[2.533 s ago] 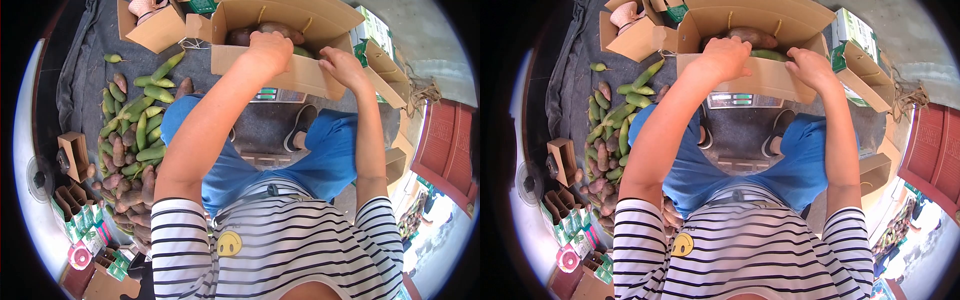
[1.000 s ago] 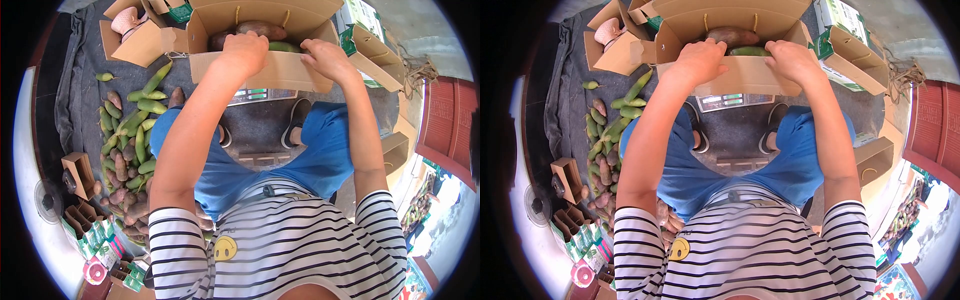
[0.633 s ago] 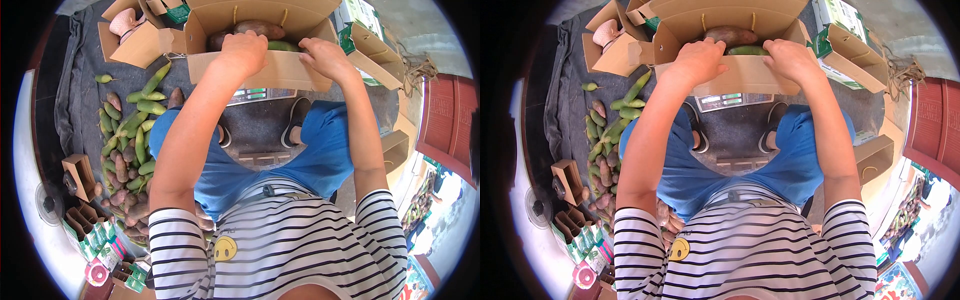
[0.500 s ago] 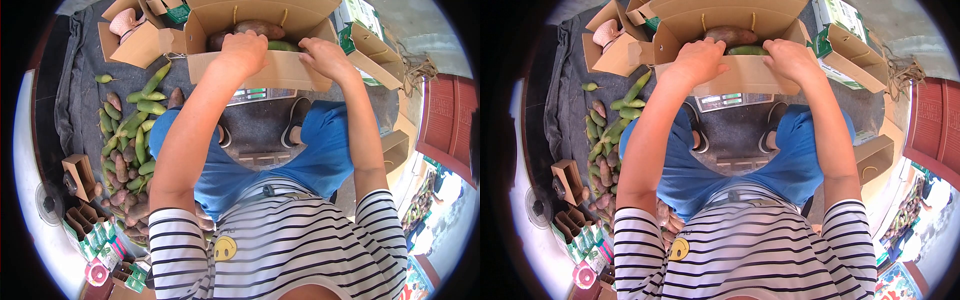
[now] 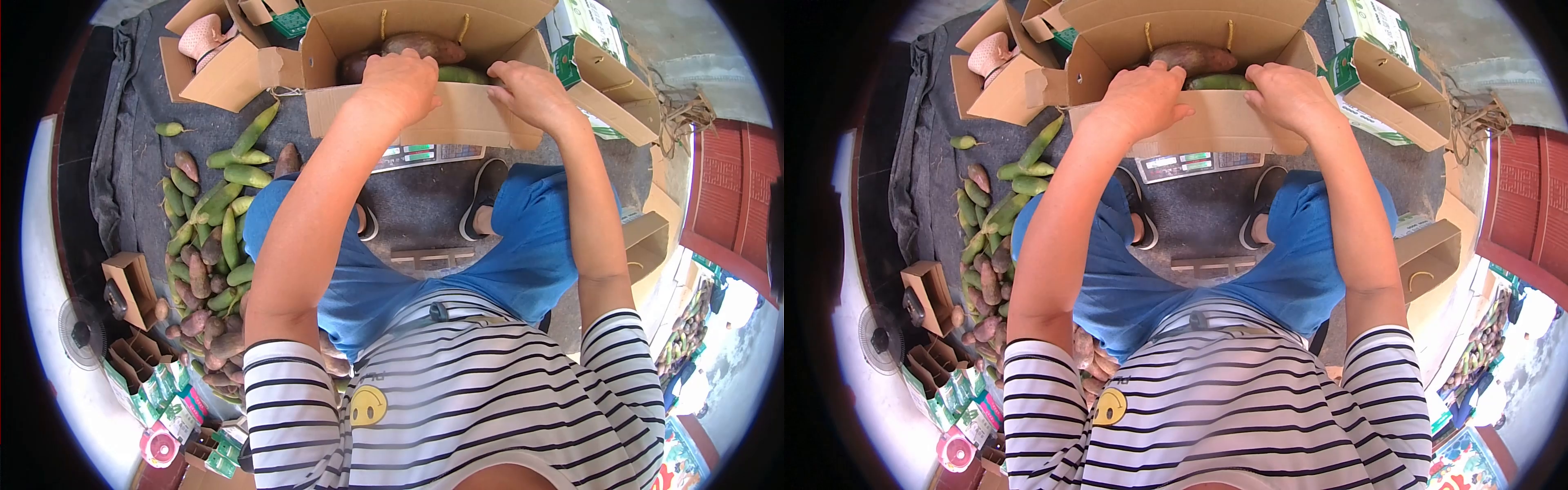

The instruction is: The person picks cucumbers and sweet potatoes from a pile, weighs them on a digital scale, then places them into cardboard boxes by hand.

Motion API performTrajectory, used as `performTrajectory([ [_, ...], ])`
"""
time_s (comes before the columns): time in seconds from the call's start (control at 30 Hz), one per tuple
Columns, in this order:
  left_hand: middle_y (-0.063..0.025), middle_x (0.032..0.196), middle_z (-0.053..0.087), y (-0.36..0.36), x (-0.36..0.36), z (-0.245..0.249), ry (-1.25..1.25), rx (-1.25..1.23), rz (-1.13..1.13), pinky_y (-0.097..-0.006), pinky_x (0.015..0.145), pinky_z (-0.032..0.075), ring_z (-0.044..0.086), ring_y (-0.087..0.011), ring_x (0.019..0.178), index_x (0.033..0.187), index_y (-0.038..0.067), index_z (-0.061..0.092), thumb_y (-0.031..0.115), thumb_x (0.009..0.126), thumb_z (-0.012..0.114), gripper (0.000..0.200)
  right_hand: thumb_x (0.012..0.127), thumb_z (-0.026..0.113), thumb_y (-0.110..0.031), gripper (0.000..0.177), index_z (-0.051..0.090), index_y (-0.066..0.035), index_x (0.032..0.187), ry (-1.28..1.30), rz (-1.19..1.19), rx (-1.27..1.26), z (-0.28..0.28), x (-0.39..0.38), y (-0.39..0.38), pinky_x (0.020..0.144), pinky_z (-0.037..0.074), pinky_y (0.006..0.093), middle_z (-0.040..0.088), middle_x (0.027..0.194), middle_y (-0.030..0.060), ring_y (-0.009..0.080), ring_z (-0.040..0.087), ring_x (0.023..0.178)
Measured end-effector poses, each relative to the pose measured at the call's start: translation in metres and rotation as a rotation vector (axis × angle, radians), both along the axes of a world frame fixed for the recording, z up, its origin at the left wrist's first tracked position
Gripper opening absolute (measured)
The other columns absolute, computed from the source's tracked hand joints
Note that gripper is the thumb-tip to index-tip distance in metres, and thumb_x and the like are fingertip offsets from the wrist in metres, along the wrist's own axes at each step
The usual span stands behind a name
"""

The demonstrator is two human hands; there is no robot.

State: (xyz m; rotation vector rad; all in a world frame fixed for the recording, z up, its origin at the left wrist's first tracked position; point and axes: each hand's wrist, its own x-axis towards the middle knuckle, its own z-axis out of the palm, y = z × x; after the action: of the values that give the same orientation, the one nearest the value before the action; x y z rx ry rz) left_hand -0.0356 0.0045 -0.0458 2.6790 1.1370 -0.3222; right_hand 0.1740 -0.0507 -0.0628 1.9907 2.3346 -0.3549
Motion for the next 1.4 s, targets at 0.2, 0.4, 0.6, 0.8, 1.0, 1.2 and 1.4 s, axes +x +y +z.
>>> performTrajectory([
  [0.2, -0.0182, 0.107, 0.059, -0.001, 0.0, 0.002, -0.001, 0.001, -0.005, -0.0432, 0.083, 0.05, 0.061, -0.033, 0.1, 0.11, 0.003, 0.056, 0.036, 0.084, 0.064, 0.044, 0.087, 0.058, -0.025, 0.03, 0.059, -0.005, 0.109, 0.01, 0.01, 0.009, 0.001, -0.001, -0.001, 0.084, 0.048, 0.0418, 0.063, 0.105, 0.014, 0.0334, 0.059, 0.099],
  [0.4, -0.0182, 0.107, 0.059, -0.002, 0.0, 0.001, 0.002, 0.015, -0.001, -0.0428, 0.084, 0.049, 0.061, -0.0332, 0.101, 0.109, 0.002, 0.056, 0.036, 0.084, 0.064, 0.043, 0.087, 0.058, -0.022, 0.028, 0.059, -0.005, 0.108, 0.026, 0.009, 0.04, 0.002, -0.001, 0.0, 0.083, 0.048, 0.0411, 0.063, 0.104, 0.0134, 0.0326, 0.059, 0.097],
  [0.6, -0.0189, 0.108, 0.059, 0.006, -0.002, 0.003, 0.011, 0.023, 0.038, -0.0439, 0.084, 0.049, 0.06, -0.033, 0.102, 0.11, 0.002, 0.055, 0.035, 0.083, 0.064, 0.042, 0.089, 0.057, -0.019, 0.02, 0.061, -0.004, 0.102, 0.86, -0.051, 0.111, 0.068, -0.035, -0.028, 0.073, 0.051, 0.0294, 0.065, 0.093, 0.0085, 0.02, 0.063, 0.081],
  [0.8, -0.0197, 0.107, 0.058, 0.006, -0.006, 0.007, -0.041, 0.01, 0.032, -0.0448, 0.083, 0.049, 0.059, -0.0343, 0.102, 0.109, 0.001, 0.054, 0.034, 0.084, 0.063, 0.042, 0.089, 0.058, -0.023, 0.024, 0.057, 0.0, 0.095, 2.297, 0.804, -1.159, 0.114, -0.126, -0.154, 0.079, 0.044, 0.036, 0.054, 0.111, 0.0169, 0.0288, 0.053, 0.096],
  [1.0, -0.0196, 0.108, 0.058, 0.003, -0.003, 0.004, -0.019, 0.013, 0.018, -0.0445, 0.083, 0.049, 0.059, -0.0338, 0.103, 0.11, 0.001, 0.054, 0.034, 0.084, 0.063, 0.043, 0.088, 0.057, -0.026, 0.028, 0.056, 0.001, 0.093, 2.75, 0.705, -1.19, 0.122, -0.149, -0.177, 0.083, 0.046, 0.0419, 0.055, 0.108, 0.0203, 0.0353, 0.054, 0.103],
  [1.2, -0.0193, 0.107, 0.058, 0.002, 0.0, 0.005, 0.001, 0.024, 0.002, -0.0441, 0.083, 0.049, 0.059, -0.0336, 0.103, 0.11, 0.001, 0.054, 0.035, 0.085, 0.063, 0.044, 0.087, 0.056, -0.023, 0.024, 0.057, 0.001, 0.091, 2.887, 0.77, -1.149, 0.124, -0.146, -0.186, 0.087, 0.044, 0.0453, 0.051, 0.118, 0.0293, 0.0406, 0.053, 0.108],
  [1.4, -0.0189, 0.107, 0.058, 0.002, 0.005, 0.006, 0.016, 0.02, -0.002, -0.0439, 0.082, 0.049, 0.059, -0.033, 0.102, 0.11, 0.001, 0.053, 0.034, 0.085, 0.062, 0.042, 0.085, 0.061, -0.021, 0.025, 0.055, 0.002, 0.093, 2.871, 0.845, -0.726, 0.12, -0.148, -0.175, 0.073, 0.046, 0.0379, 0.055, 0.1, 0.0187, 0.034, 0.055, 0.085],
])
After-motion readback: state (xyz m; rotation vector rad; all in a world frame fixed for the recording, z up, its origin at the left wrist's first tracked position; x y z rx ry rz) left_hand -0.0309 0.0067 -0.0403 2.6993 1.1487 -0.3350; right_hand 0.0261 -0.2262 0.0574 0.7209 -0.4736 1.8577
